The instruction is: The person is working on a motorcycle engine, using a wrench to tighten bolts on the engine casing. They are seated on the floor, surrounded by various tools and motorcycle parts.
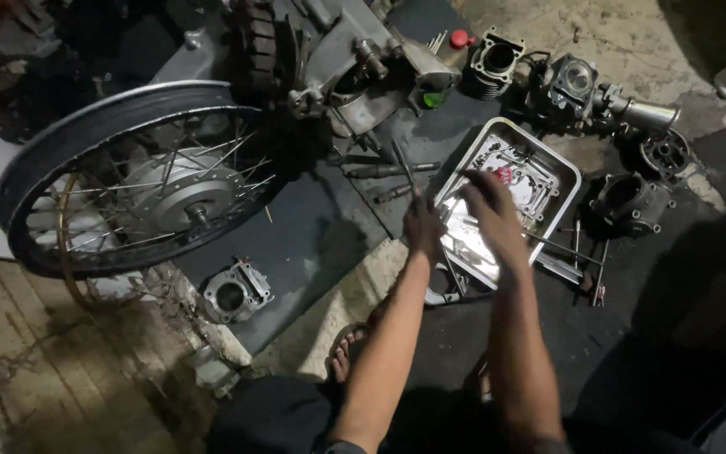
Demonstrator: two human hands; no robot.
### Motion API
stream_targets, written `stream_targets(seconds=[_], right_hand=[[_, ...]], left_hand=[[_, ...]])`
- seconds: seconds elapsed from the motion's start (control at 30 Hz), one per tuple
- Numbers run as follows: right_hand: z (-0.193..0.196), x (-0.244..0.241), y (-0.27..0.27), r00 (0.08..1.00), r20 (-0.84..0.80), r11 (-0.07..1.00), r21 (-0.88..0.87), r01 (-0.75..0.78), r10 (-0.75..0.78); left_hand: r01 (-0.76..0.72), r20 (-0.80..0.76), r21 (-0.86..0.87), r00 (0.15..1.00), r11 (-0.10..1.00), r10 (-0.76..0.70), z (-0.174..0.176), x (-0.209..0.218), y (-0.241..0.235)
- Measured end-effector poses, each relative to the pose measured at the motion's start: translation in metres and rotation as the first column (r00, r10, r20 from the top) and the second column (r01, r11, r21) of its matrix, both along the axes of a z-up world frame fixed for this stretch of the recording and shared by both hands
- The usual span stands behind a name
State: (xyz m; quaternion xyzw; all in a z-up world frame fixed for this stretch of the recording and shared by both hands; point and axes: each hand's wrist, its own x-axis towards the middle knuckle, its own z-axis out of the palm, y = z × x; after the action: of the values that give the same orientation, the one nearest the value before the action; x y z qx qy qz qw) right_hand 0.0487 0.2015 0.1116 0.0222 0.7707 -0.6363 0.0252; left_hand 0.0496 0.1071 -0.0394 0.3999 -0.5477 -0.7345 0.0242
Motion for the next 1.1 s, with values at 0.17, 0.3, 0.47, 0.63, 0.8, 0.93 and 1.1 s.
stream_targets(seconds=[0.17,0.3,0.47,0.63,0.8,0.93,1.1], right_hand=[[-0.029,-0.093,-0.109,0.843,-0.179,0.715,0.634,-0.295,0.507],[-0.059,-0.13,-0.156,0.827,-0.036,0.573,0.738,-0.356,0.561],[-0.041,-0.125,-0.171,0.758,0.002,0.468,0.786,-0.404,0.652],[-0.053,-0.127,-0.165,0.748,-0.024,0.453,0.808,-0.376,0.663],[-0.068,-0.121,-0.157,0.703,-0.053,0.386,0.864,-0.324,0.709],[-0.094,-0.117,-0.144,0.646,-0.174,0.396,0.892,-0.216,0.743],[-0.075,-0.073,-0.106,0.712,-0.178,0.58,0.725,-0.372,0.679]], left_hand=[[-0.141,0.146,0.461,0.986,0.876,0.082,-0.025,0.009,0.02],[-0.18,0.149,0.441,0.981,0.88,0.126,-0.015,0.011,-0.007],[-0.252,0.165,0.422,0.966,0.871,0.2,-0.03,0.008,-0.03],[-0.305,0.181,0.408,0.951,0.861,0.251,-0.031,0.01,-0.046],[-0.339,0.202,0.396,0.939,0.853,0.28,-0.029,0.015,-0.053],[-0.364,0.211,0.386,0.929,0.848,0.303,-0.063,0.001,-0.047],[-0.368,0.217,0.377,0.927,0.85,0.305,-0.102,-0.011,-0.026]])
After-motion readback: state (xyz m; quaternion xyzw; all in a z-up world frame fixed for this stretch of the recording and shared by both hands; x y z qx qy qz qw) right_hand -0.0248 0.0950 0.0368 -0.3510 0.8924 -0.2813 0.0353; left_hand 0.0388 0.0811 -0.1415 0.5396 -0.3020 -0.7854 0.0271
